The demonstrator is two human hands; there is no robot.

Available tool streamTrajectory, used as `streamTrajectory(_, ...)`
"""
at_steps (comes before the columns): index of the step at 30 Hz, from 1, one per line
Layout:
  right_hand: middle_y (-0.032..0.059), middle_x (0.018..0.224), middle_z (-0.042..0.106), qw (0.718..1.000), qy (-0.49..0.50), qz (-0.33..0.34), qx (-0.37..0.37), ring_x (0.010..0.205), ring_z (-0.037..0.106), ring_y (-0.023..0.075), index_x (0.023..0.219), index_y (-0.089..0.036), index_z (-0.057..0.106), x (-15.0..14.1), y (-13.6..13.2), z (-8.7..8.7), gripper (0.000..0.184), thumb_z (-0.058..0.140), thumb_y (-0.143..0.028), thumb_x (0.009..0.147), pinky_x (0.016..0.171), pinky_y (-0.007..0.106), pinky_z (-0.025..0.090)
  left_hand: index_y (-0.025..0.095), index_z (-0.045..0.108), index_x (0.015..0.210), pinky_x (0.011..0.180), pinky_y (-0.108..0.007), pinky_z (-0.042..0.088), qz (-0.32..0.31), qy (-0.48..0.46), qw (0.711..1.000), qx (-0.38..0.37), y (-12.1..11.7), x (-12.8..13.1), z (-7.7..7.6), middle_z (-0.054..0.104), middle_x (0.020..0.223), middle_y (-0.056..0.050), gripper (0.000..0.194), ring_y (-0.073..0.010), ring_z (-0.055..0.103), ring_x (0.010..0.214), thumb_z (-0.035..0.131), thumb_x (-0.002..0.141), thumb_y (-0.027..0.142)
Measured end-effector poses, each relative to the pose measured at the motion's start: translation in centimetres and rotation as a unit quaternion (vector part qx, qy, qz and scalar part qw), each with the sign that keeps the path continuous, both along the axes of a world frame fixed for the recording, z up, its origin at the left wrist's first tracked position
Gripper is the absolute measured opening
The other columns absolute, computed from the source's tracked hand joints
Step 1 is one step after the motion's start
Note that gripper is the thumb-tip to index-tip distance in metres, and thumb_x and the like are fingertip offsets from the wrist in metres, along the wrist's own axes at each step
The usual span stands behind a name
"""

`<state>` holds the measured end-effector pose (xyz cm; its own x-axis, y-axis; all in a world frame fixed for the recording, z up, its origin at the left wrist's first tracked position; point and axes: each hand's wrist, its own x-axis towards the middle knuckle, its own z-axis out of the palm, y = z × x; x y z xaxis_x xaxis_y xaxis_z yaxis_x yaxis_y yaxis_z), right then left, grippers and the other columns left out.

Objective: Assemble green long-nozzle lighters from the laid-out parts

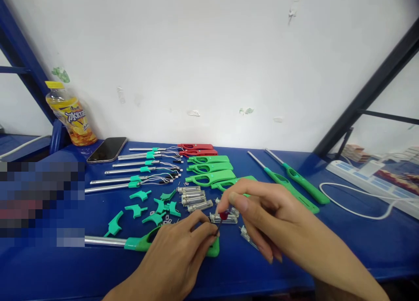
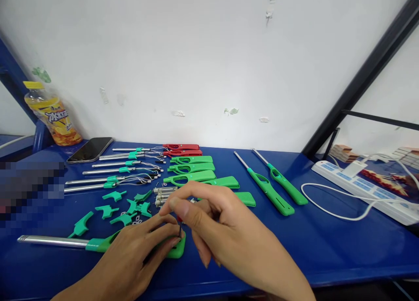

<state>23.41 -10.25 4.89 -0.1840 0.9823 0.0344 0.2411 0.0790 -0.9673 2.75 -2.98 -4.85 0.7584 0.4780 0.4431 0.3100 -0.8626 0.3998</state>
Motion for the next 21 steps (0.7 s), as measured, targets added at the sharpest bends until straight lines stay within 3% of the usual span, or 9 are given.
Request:
streamTrajectory(8,-0.0100,0.048,0.043,0.997,0.034,0.068,-0.021,0.038,0.037,0.0025,0.094,-0.022,0.076,-0.3,-0.5,0.4,0.036,0.059,-0.051,0.109,0.040,0.014,0.027,0.027,0.066,0.106,0.065,-0.027,0.050,-0.013,-0.006,0.999,-0.037,-0.2,-0.2,0.0,0.072,0.105,-0.001,0.025,-0.0161,0.071,0.075,0.043,0.110,0.020)
streamTrajectory(11,-0.0098,0.048,0.042,0.997,0.040,0.057,-0.037,0.036,0.034,0.0025,0.090,-0.022,0.076,-0.2,-0.6,0.6,0.040,0.061,-0.055,0.107,0.035,0.014,0.021,0.025,0.064,0.094,0.064,-0.026,0.049,-0.016,-0.004,0.999,-0.037,-0.2,-0.1,0.0,0.072,0.105,-0.002,0.029,-0.0159,0.071,0.077,0.042,0.111,0.021)
streamTrajectory(13,-0.0096,0.049,0.042,0.998,0.034,0.046,-0.040,0.036,0.033,0.0025,0.092,-0.022,0.076,-0.1,-0.4,0.7,0.042,0.062,-0.058,0.106,0.033,0.015,0.019,0.026,0.066,0.098,0.065,-0.026,0.050,-0.013,0.003,0.999,-0.035,-0.1,-0.1,-0.1,0.072,0.106,-0.002,0.026,-0.0155,0.071,0.077,0.043,0.111,0.020)
streamTrajectory(18,-0.0101,0.053,0.039,0.995,0.020,0.093,0.027,0.039,0.034,0.0027,0.115,-0.026,0.077,0.5,0.2,-0.1,0.040,0.050,-0.055,0.113,0.038,0.013,0.028,0.027,0.068,0.109,0.059,-0.026,0.047,0.002,-0.009,1.000,0.017,0.1,-0.1,-0.4,0.073,0.099,-0.001,0.025,-0.0170,0.071,0.072,0.044,0.109,0.019)
streamTrajectory(21,-0.0095,0.054,0.045,0.993,-0.017,0.095,0.072,0.044,0.042,0.0037,0.136,-0.032,0.073,1.0,0.5,-0.5,0.040,0.046,-0.053,0.115,0.048,0.014,0.037,0.027,0.068,0.108,0.065,-0.028,0.052,-0.001,-0.007,1.000,0.001,0.0,-0.2,-0.3,0.074,0.104,-0.002,0.024,-0.0192,0.074,0.080,0.045,0.110,0.020)
